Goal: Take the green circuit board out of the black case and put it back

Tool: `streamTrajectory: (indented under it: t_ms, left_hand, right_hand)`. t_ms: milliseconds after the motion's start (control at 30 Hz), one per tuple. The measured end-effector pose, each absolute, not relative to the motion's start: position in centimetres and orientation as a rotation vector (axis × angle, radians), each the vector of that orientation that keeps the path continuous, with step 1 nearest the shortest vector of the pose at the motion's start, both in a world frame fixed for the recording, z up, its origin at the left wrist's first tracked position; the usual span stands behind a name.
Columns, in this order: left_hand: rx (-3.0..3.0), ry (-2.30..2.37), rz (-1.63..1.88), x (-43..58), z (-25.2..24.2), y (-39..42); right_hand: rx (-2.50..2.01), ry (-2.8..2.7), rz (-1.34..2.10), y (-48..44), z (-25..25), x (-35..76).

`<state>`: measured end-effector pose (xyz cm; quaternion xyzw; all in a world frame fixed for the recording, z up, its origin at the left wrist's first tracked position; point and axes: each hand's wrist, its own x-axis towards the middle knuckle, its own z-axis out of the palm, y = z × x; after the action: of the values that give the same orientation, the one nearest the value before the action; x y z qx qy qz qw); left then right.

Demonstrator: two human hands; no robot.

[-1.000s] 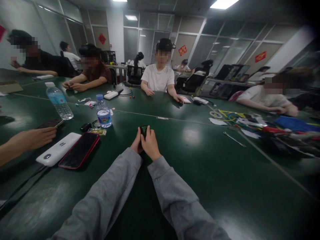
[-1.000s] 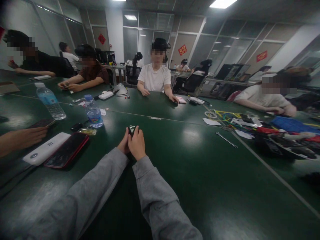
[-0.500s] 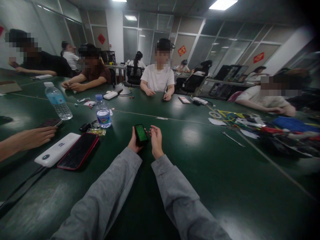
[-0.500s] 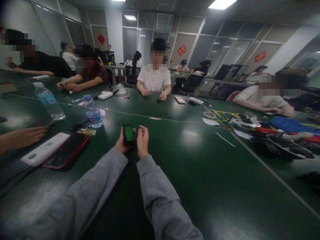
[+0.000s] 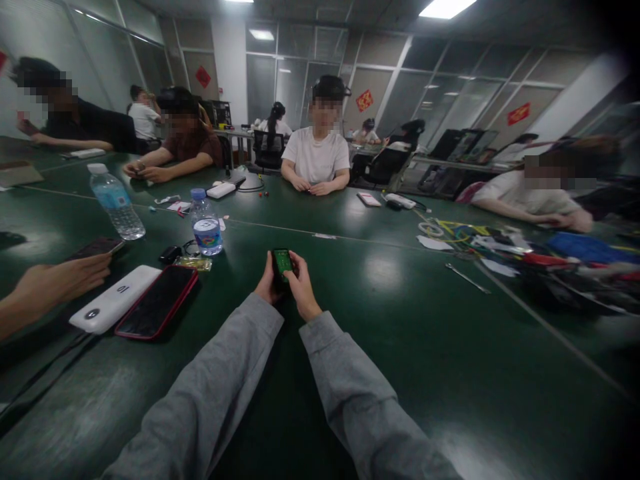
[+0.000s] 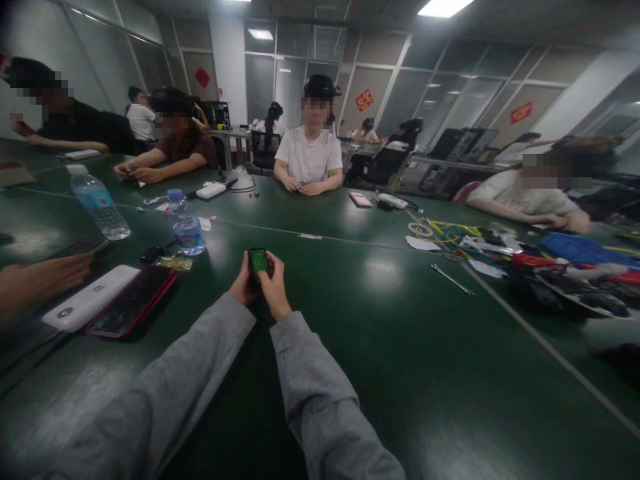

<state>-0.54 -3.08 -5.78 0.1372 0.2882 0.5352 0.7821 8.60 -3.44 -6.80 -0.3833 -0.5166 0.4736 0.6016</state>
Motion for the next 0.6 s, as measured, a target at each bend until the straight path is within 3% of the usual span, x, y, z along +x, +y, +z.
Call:
streamTrajectory:
  t_ms: [600]
  left_hand:
    - [0.424, 0.759, 1.197, -0.6, -5.9, -2.1]
  right_hand:
    - [-0.904, -0.921, 1.283, -3.3, -7.3, 8.9]
